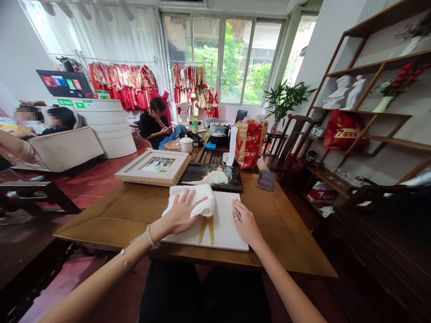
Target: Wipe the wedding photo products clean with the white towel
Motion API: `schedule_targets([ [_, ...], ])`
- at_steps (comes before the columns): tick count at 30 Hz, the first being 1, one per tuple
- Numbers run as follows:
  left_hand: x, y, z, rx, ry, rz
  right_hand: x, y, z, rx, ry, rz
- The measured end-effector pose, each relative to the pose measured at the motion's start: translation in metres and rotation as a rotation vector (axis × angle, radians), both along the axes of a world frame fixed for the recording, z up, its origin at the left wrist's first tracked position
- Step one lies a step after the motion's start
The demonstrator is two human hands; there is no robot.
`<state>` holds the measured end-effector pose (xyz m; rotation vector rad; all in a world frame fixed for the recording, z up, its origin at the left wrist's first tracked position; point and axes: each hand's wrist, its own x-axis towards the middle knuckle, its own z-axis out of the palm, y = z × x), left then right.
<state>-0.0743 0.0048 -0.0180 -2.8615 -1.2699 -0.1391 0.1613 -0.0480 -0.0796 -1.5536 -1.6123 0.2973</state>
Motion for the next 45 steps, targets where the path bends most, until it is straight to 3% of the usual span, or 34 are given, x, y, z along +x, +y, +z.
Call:
schedule_targets([
  [3, 0.017, 0.009, -0.001, 0.006, 0.02, 0.03, -0.001, 0.001, -0.001, -0.01, -0.009, -0.003],
  [6, 0.022, 0.002, -0.002, 0.03, 0.021, 0.026, -0.003, 0.002, -0.001, -0.011, -0.021, -0.004],
  [14, -0.008, -0.066, 0.003, -0.053, 0.04, -0.119, -0.006, 0.004, 0.0, 0.028, -0.016, 0.004],
  [17, -0.011, -0.076, 0.01, -0.114, 0.05, -0.162, -0.006, 0.004, 0.0, 0.037, -0.011, 0.004],
  [20, -0.004, -0.064, 0.014, -0.1, 0.05, -0.151, -0.005, 0.005, -0.001, 0.042, -0.018, -0.001],
  [28, 0.031, 0.005, 0.008, -0.023, 0.017, -0.144, -0.005, 0.007, -0.002, 0.029, -0.022, 0.003],
  [35, 0.049, 0.02, 0.002, 0.029, -0.036, -0.193, -0.006, 0.009, -0.005, 0.033, 0.018, 0.023],
  [39, 0.042, 0.006, -0.002, 0.022, -0.03, -0.245, -0.005, 0.011, -0.008, 0.047, 0.015, 0.021],
  [45, 0.028, -0.055, -0.005, -0.003, -0.064, -0.335, -0.004, 0.011, -0.008, 0.028, 0.014, 0.028],
])
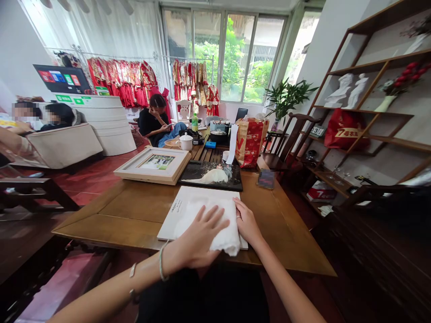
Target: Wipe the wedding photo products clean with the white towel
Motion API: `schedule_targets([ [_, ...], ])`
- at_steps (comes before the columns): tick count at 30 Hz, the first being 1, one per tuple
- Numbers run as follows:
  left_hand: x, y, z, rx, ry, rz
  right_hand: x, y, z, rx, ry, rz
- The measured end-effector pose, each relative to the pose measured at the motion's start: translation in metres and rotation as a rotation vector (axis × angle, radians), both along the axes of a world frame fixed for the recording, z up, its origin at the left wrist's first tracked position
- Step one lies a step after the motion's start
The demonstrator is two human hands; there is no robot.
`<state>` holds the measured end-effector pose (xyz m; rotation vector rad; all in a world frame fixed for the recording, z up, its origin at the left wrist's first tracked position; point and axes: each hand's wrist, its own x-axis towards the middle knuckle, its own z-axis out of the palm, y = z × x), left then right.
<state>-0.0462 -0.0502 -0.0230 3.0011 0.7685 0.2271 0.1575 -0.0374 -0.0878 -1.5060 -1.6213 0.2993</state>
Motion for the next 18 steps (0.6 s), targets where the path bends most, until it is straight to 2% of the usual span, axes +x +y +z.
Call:
schedule_targets([
  [3, -0.002, -0.02, -0.002, -0.009, -0.003, 0.002, 0.001, 0.0, -0.001, 0.011, 0.017, 0.0],
  [5, 0.0, -0.021, -0.001, -0.015, 0.008, 0.003, 0.001, 0.0, 0.0, 0.008, 0.034, -0.003],
  [14, 0.024, 0.034, 0.008, 0.062, 0.054, 0.123, -0.001, -0.002, 0.006, 0.013, 0.148, 0.043],
  [18, 0.033, 0.038, 0.003, 0.11, 0.073, 0.166, 0.002, 0.001, 0.001, 0.033, 0.15, 0.044],
])
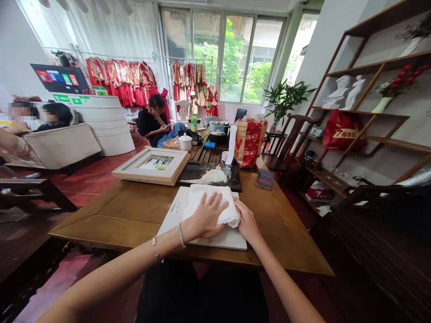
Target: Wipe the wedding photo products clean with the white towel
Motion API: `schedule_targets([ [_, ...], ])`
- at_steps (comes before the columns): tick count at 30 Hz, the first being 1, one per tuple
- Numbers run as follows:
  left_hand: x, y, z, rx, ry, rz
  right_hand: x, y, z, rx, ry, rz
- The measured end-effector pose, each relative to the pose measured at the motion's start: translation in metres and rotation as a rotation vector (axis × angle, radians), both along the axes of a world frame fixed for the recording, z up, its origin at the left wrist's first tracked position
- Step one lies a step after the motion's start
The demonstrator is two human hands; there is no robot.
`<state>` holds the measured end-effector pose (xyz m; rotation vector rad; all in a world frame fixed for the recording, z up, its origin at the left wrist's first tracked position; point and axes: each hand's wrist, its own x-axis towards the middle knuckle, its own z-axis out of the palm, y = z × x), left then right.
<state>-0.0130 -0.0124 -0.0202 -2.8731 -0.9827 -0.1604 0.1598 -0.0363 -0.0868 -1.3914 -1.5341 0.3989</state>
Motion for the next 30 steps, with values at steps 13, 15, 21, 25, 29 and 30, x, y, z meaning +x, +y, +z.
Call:
schedule_targets([
  [13, -0.033, -0.075, -0.001, -0.039, 0.002, -0.155, -0.003, -0.005, 0.008, -0.016, -0.176, -0.052],
  [15, -0.03, -0.061, 0.005, -0.051, 0.015, -0.142, -0.003, -0.006, 0.012, -0.014, -0.172, -0.058],
  [21, -0.013, 0.006, 0.015, 0.002, 0.038, -0.177, -0.003, -0.012, 0.02, 0.029, -0.173, -0.039],
  [25, -0.006, 0.031, 0.012, 0.029, 0.016, -0.166, -0.005, -0.017, 0.022, -0.011, -0.182, -0.069],
  [29, -0.002, 0.027, 0.014, 0.026, 0.031, -0.106, -0.008, -0.02, 0.027, -0.063, -0.18, -0.086],
  [30, -0.003, 0.022, 0.015, 0.025, 0.035, -0.097, -0.009, -0.02, 0.028, -0.059, -0.18, -0.077],
])
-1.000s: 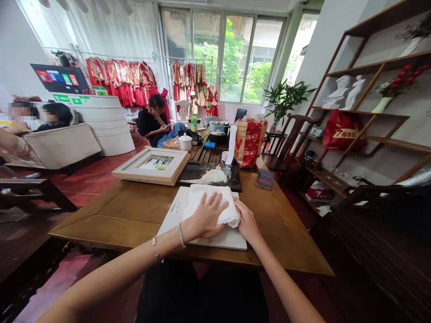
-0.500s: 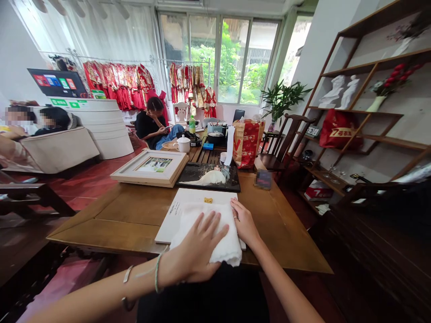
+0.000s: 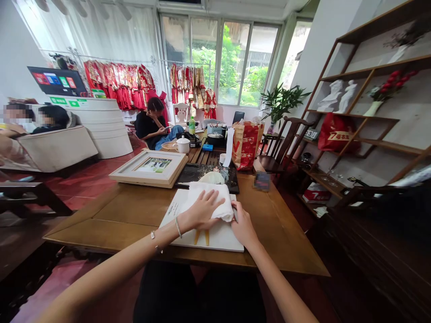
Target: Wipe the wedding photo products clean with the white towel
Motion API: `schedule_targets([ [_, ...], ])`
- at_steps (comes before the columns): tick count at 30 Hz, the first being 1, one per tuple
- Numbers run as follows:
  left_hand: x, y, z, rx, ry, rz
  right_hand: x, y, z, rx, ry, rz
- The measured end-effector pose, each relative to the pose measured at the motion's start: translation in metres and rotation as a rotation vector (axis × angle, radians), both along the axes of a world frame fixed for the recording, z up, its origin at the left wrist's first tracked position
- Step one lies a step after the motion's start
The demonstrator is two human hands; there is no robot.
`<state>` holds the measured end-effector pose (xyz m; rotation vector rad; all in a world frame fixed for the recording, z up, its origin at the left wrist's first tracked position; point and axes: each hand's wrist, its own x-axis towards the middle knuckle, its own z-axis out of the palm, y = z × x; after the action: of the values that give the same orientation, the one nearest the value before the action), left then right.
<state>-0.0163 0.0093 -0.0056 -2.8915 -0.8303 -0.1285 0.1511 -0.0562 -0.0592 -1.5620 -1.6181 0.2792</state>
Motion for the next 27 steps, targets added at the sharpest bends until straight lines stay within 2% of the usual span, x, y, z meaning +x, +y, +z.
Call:
schedule_targets([
  [3, -0.007, -0.023, 0.002, -0.006, -0.003, 0.006, 0.0, 0.002, 0.001, 0.028, 0.0, 0.036],
  [8, -0.027, -0.077, 0.0, -0.07, 0.004, -0.037, 0.003, 0.008, -0.008, 0.026, -0.024, 0.011],
  [11, -0.037, -0.096, -0.001, -0.1, -0.009, -0.087, 0.005, 0.01, -0.012, 0.032, -0.035, 0.016],
  [14, -0.042, -0.094, 0.001, -0.121, -0.027, -0.1, 0.006, 0.009, -0.012, 0.05, -0.04, 0.014],
  [20, -0.056, -0.071, 0.013, -0.191, -0.064, -0.02, 0.006, 0.007, -0.011, 0.047, -0.057, -0.007],
  [27, -0.105, -0.062, 0.014, -0.226, -0.053, 0.173, 0.007, 0.006, -0.011, 0.019, -0.012, -0.011],
])
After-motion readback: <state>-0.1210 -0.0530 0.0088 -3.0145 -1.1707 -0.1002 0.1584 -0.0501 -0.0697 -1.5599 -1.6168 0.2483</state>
